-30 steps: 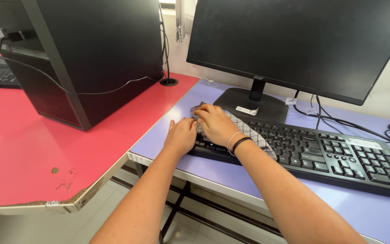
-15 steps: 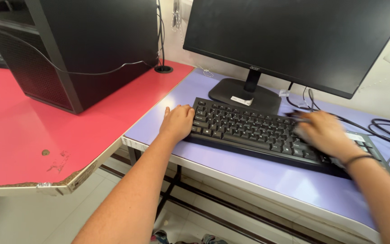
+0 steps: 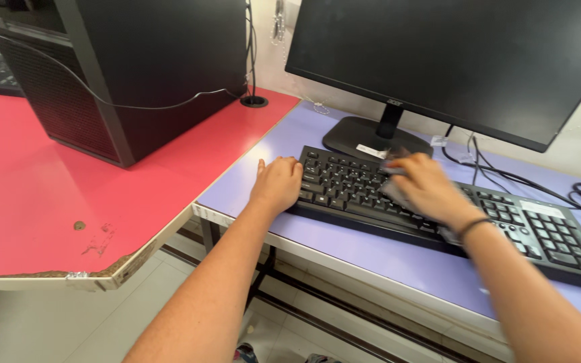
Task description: The person wipes the underside of a keyboard with a cloth, then cleans the monitor screen and stand. They proceed to wipe the top and sides of the computer tower, followed by the monitor screen and stand again. Finally, the person wipes the keyboard and the desk surface.
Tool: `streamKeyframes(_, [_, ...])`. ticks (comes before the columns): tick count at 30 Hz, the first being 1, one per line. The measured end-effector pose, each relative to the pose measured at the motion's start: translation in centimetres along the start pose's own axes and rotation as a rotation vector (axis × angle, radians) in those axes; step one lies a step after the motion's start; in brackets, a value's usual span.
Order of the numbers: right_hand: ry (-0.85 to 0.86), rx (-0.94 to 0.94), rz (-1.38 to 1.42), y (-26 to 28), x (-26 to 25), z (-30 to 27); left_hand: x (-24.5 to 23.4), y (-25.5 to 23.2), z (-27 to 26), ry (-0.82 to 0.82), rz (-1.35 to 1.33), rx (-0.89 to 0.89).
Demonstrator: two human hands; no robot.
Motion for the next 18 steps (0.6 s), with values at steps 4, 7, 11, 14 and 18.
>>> streamKeyframes(4, [-0.041,-0.140,0.101,8.1,4.2,4.1,0.3,0.4,0.0,0.006,0.011,-0.005])
streamKeyframes(7, [-0.074,-0.209,0.186,12.2,7.3,6.7,0.4,0.6,0.1,-0.013,0.032,0.017])
streamKeyframes(11, [-0.060,-0.231,0.207,14.6,8.8,7.6,0.4,0.8,0.2,-0.016,0.050,0.021])
streamKeyframes(14, [-0.039,-0.239,0.225,14.6,8.1,6.6,0.5,0.7,0.1,0.010,0.061,0.006])
streamKeyframes(18, [-0.074,-0.273,0.176,15.1,7.2,6.2,0.4,0.5,0.2,-0.022,0.047,0.034])
Point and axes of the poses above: each hand's wrist, its own z-axis towards the middle knuckle, its own x-axis out of the palm, y = z × x, the point moved 9 cm from there along z, towards the middle knuckle, and after that the axes turned 13 degrees about -y, right-handed, at the moved point
